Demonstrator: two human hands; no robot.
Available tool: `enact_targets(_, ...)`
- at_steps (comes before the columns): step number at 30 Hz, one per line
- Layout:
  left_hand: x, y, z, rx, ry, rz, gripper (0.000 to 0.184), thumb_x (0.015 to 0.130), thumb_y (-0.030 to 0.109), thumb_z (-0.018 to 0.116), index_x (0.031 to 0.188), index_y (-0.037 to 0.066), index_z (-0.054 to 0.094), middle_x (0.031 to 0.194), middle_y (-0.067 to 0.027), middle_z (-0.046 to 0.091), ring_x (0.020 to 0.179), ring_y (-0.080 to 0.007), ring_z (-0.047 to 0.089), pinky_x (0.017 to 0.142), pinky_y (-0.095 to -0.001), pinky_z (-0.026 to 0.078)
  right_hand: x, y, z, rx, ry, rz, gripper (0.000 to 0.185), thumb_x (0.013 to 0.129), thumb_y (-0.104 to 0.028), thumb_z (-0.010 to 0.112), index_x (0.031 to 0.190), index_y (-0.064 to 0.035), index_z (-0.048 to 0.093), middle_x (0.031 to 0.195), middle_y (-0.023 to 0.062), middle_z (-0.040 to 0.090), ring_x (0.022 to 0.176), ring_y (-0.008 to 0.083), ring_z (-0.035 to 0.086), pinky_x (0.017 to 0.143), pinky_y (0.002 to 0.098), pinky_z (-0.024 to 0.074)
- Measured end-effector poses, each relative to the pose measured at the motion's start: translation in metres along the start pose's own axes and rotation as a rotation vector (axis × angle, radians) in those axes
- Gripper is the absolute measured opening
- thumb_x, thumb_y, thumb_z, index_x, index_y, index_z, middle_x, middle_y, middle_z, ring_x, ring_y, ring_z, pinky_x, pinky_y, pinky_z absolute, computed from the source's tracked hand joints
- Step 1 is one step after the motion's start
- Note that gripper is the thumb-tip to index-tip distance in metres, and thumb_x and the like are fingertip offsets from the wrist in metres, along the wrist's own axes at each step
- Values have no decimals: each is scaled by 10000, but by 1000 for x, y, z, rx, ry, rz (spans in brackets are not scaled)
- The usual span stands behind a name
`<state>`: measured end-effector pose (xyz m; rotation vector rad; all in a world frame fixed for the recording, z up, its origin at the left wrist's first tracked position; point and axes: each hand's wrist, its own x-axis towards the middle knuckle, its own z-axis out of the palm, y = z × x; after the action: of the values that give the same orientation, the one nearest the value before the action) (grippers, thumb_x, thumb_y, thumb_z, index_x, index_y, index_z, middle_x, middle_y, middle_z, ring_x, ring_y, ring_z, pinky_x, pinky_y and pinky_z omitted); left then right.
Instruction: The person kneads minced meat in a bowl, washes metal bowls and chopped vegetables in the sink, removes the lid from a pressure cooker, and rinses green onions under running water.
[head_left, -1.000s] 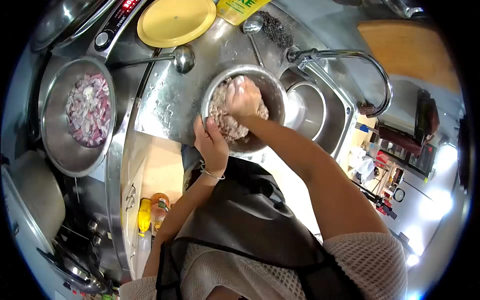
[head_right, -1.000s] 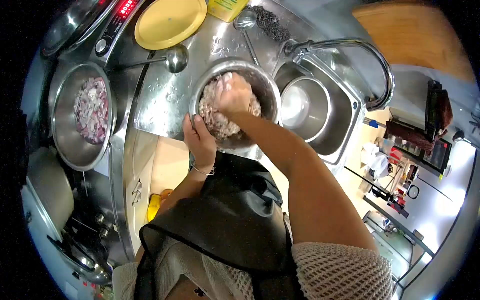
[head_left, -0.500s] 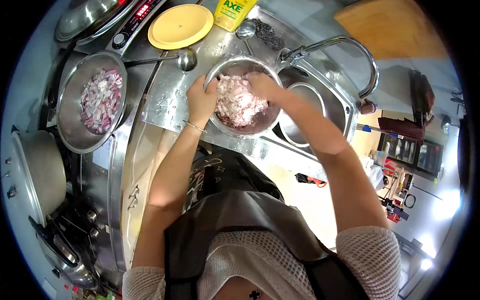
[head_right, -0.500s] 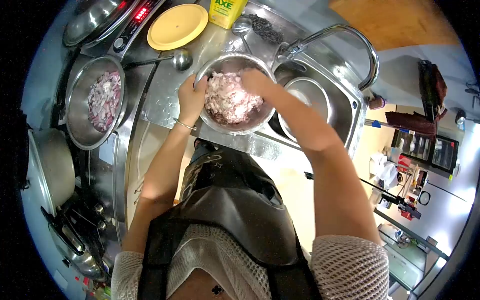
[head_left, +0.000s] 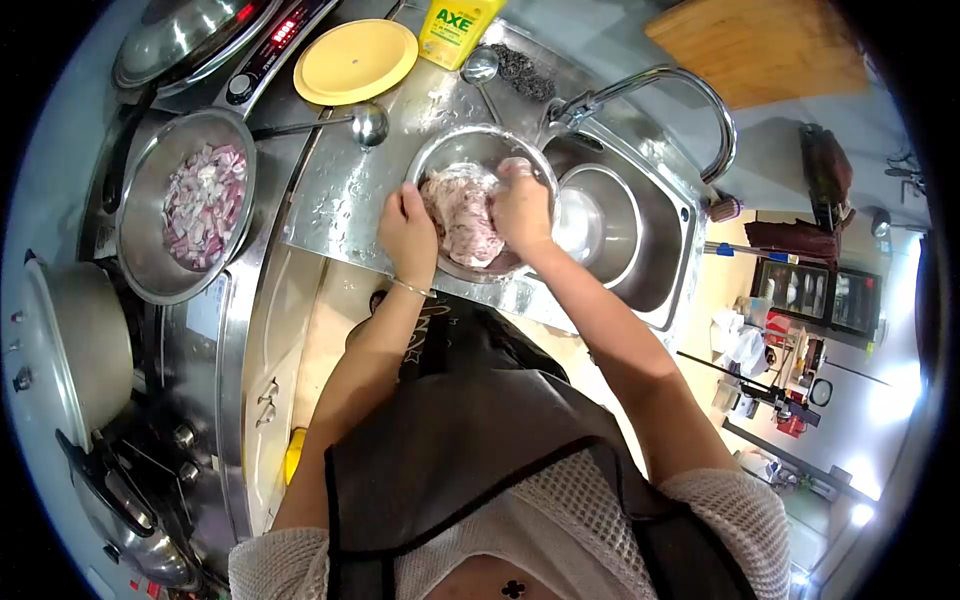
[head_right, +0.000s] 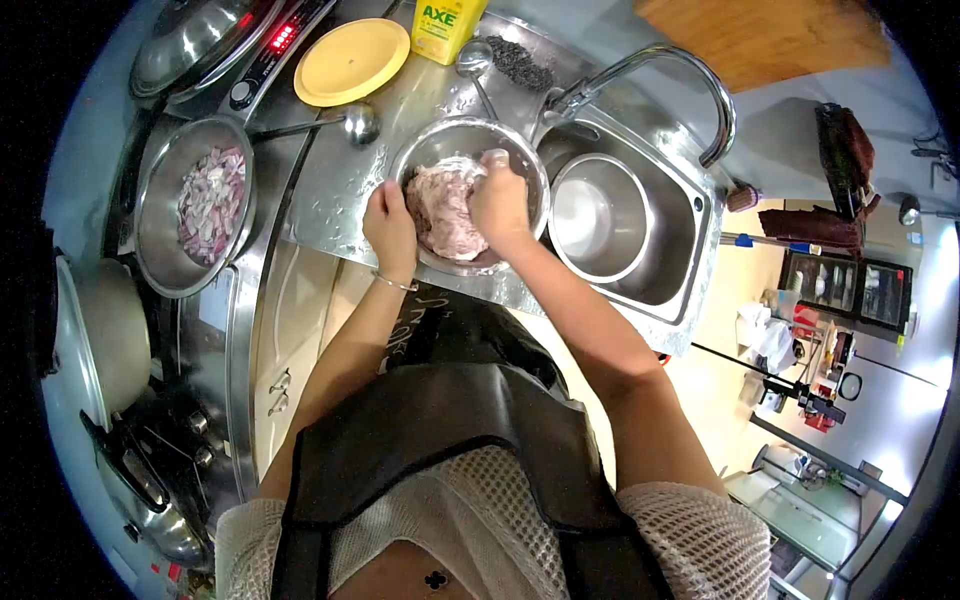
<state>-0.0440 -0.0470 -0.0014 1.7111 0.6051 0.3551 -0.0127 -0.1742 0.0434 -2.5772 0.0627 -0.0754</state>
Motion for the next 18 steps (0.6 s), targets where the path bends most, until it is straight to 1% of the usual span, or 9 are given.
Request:
enact_targets(1, -4, -1, -1, -1, 1, 1, 321, 862, 263, 438, 865, -30, 570, 800, -197, 582, 746, -325, 548, 679, -358, 419, 1, 0, 12, -6, 43, -97, 189, 709, 7, 507, 890, -45, 513, 750, 193, 565, 664, 360, 569, 618, 411, 465)
enact_targets(3, -11, -4, -2, -76, 25, -111, 323, 877, 248, 409, 855, -37, 559, 779, -181, 576, 711, -306, 531, 667, -348, 413, -8, -5, 36, -142, 48, -159, 170, 718, -26, 517, 883, -65, 515, 767, 165, 547, 634, 336, 571, 563, 407, 472)
enact_targets(5, -19, -9, -7, -60, -34, -126, 321, 890, 240, 389, 871, -39, 546, 779, -183, 569, 692, -298, 519, 668, -337, 411, -21, -33, 33, -266, -16, -271, 156, 723, -73, 528, 878, -75, 512, 814, 158, 529, 616, 308, 572, 508, 388, 472)
enact_targets(6, -22, -11, -6, -80, -23, -108, 322, 894, 242, 381, 899, -40, 538, 791, -186, 570, 700, -297, 525, 671, -337, 414, -22, -34, 42, -244, -39, -159, 163, 728, -115, 522, 884, -74, 506, 853, 167, 523, 638, 304, 575, 509, 384, 468)
enact_targets(9, -26, -18, -7, -71, -20, -126, 335, 903, 248, 371, 976, -45, 515, 831, -196, 573, 727, -291, 544, 682, -348, 422, -14, -32, 63, -232, -24, -208, 164, 728, -115, 508, 884, -65, 511, 825, 156, 525, 669, 308, 577, 534, 390, 472)
enact_targets(11, -25, -4, -11, -20, -65, -87, 342, 898, 249, 381, 1016, -47, 505, 849, -201, 574, 748, -292, 556, 677, -353, 429, -11, -24, 74, -171, -54, -169, 136, 735, -119, 494, 848, -46, 520, 774, 144, 522, 646, 311, 563, 530, 397, 458)
enact_targets(14, -24, 3, -17, 3, -106, -94, 329, 894, 227, 386, 1025, -53, 499, 843, -206, 573, 722, -290, 563, 650, -346, 437, -5, 4, 98, 31, 150, -323, 54, 687, -87, 529, 713, -42, 515, 714, 121, 507, 581, 307, 510, 499, 400, 419)
enact_targets(17, -21, 0, -15, 16, -97, 16, 290, 892, 175, 383, 1005, -66, 497, 813, -199, 570, 683, -276, 557, 628, -337, 438, 9, -5, 80, -22, 53, -372, 53, 670, -69, 537, 714, -41, 526, 709, 123, 507, 601, 305, 516, 518, 395, 425)
enact_targets(18, -23, 1, -15, 3, -88, -38, 282, 891, 168, 386, 1005, -65, 497, 803, -194, 568, 679, -272, 552, 627, -334, 436, 11, -3, 81, -22, 134, -418, 82, 674, -83, 536, 745, -44, 545, 715, 130, 506, 616, 304, 521, 535, 397, 429)
